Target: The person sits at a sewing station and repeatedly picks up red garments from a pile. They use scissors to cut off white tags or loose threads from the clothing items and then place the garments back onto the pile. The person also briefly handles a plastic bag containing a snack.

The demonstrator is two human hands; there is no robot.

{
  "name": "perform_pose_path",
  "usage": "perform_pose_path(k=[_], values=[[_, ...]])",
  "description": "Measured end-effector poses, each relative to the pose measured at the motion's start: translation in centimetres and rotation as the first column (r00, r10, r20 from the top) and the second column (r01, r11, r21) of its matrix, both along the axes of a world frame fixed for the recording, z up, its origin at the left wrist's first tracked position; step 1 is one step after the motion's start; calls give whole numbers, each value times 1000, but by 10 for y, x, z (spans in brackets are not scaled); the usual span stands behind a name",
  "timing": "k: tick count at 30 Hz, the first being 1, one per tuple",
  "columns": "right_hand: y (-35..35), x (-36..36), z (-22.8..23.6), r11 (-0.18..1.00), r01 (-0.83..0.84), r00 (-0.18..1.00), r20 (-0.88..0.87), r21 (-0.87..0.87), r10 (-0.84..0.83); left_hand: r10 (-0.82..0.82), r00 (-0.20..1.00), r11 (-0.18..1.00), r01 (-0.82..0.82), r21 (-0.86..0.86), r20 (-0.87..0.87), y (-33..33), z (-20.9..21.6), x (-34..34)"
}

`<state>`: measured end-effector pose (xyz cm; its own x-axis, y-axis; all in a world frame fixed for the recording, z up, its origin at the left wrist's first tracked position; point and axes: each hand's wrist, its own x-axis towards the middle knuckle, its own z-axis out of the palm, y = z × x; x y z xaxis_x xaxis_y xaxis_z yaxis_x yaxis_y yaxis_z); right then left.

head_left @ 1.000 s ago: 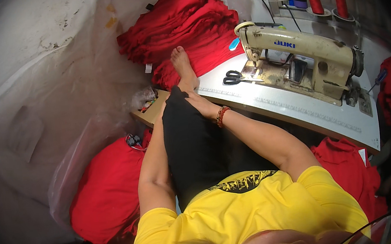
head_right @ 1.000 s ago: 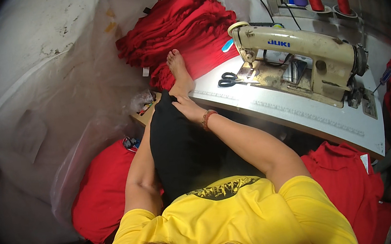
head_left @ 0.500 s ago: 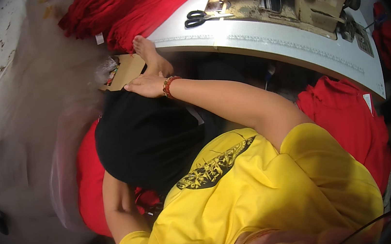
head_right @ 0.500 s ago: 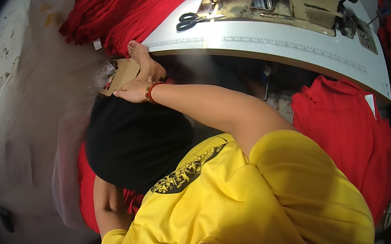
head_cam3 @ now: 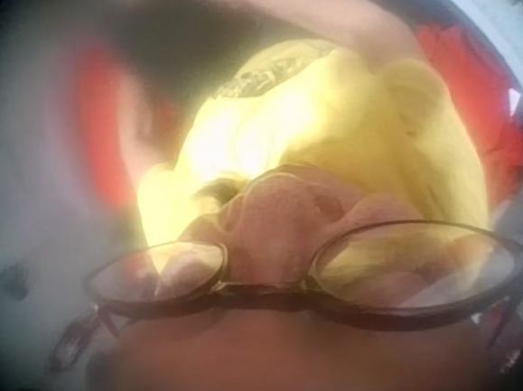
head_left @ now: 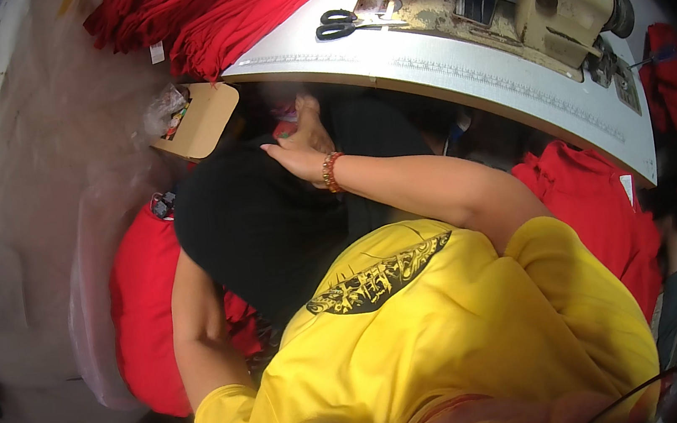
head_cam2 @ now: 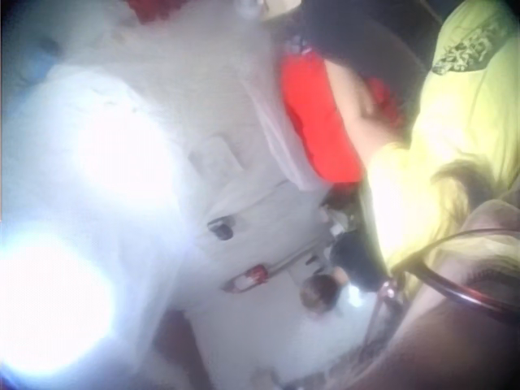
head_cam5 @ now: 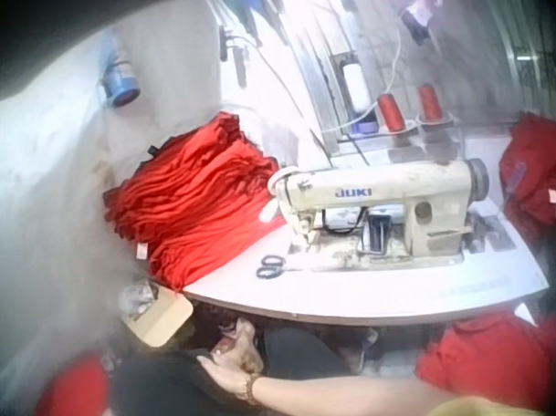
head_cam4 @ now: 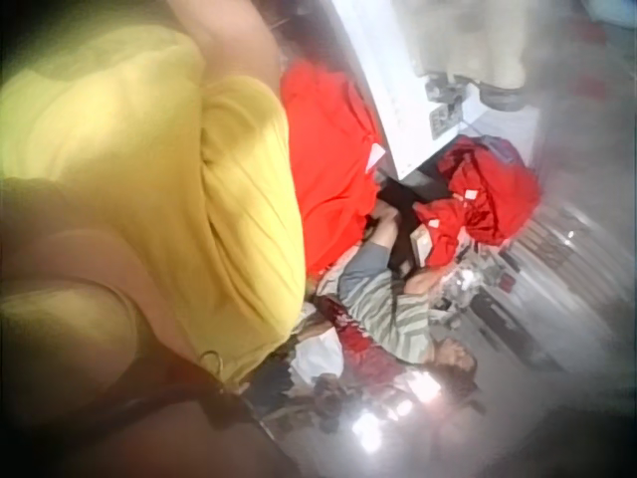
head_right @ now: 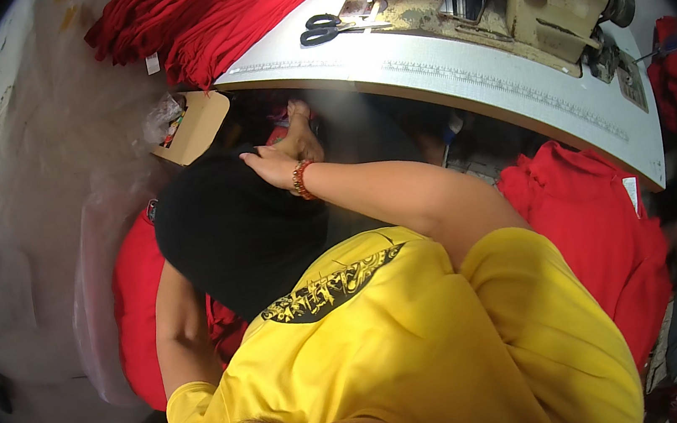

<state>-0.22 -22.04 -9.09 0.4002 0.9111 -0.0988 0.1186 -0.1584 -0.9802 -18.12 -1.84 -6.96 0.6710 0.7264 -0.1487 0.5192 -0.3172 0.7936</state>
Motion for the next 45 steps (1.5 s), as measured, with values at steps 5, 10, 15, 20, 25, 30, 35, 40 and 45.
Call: perform_pose_path(k=[5, 10, 15, 20, 25, 30, 35, 40, 45], values=[[-22, 63, -6, 950, -107, 673, 725, 294, -148, 23, 948, 968, 57, 243, -316, 51, 27, -16], [-138, 171, 49, 990, 123, 466, 877, 70, -120, -243, 940, 921, 300, 246, -238, -24, 45, 45], [-195, 185, 36, 976, 137, 139, 979, -168, 149, -430, 892, 903, 428, -52, -135, 5, -48, 39], [-192, 188, 27, 917, 271, 129, 956, -291, 265, -234, 936, 925, 298, 238, -263, -8, -174, 41], [-183, 190, 29, 920, 255, 173, 950, -298, 260, 38, 977, 997, -24, 67, -209, -26, -281, 11], [-188, 191, 30, 909, 279, 205, 944, -309, 258, 58, 933, 994, -20, 109, -355, -37, -291, 22], [-182, 192, 30, 908, 293, 191, 949, -299, 251, 68, 912, 993, -23, 114, -404, -34, -291, 25], [-182, 197, 23, 903, 313, 202, 950, -293, 238, 67, 901, 990, -8, 137, -428, -19, -292, 31], [-171, 195, 23, 849, 395, 287, 925, -351, 249, 106, 891, 983, -28, 182, -440, -11, -291, 26]])
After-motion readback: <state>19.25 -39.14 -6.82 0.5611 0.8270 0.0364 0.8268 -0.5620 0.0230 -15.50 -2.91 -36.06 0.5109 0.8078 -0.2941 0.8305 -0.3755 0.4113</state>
